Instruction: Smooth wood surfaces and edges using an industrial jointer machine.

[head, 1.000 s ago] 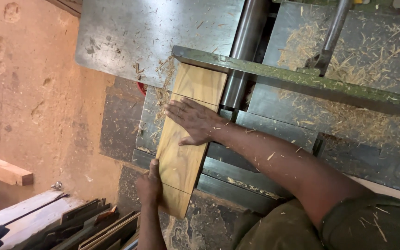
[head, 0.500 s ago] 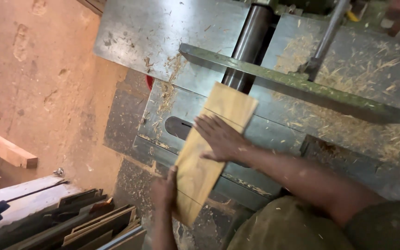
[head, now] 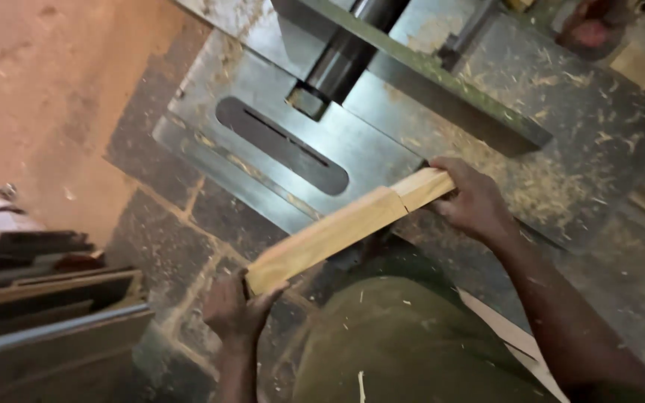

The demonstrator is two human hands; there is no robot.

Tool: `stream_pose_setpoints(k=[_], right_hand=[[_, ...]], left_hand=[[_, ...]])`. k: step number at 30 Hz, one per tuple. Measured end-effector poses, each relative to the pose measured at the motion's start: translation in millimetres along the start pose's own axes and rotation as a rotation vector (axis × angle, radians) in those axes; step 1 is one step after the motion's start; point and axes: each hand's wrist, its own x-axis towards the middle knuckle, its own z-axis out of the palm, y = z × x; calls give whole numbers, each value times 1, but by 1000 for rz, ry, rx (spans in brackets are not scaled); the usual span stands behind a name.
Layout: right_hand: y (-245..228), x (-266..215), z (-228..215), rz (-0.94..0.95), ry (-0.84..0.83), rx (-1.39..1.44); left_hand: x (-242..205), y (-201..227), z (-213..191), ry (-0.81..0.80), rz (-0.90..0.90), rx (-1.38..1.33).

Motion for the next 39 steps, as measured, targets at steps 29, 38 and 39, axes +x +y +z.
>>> stream_pose_setpoints(k=[29,38,39], right_hand=[[-8,-6,78,-537,301,-374],[-12,51,154,-861,-93,-418],[-22,52,150,-819,-120,-408]], left_hand=[[103,-17,19,-439,-181,99],[118,11,53,-809,-535,-141],[117,10,53,-788,-554,-135]])
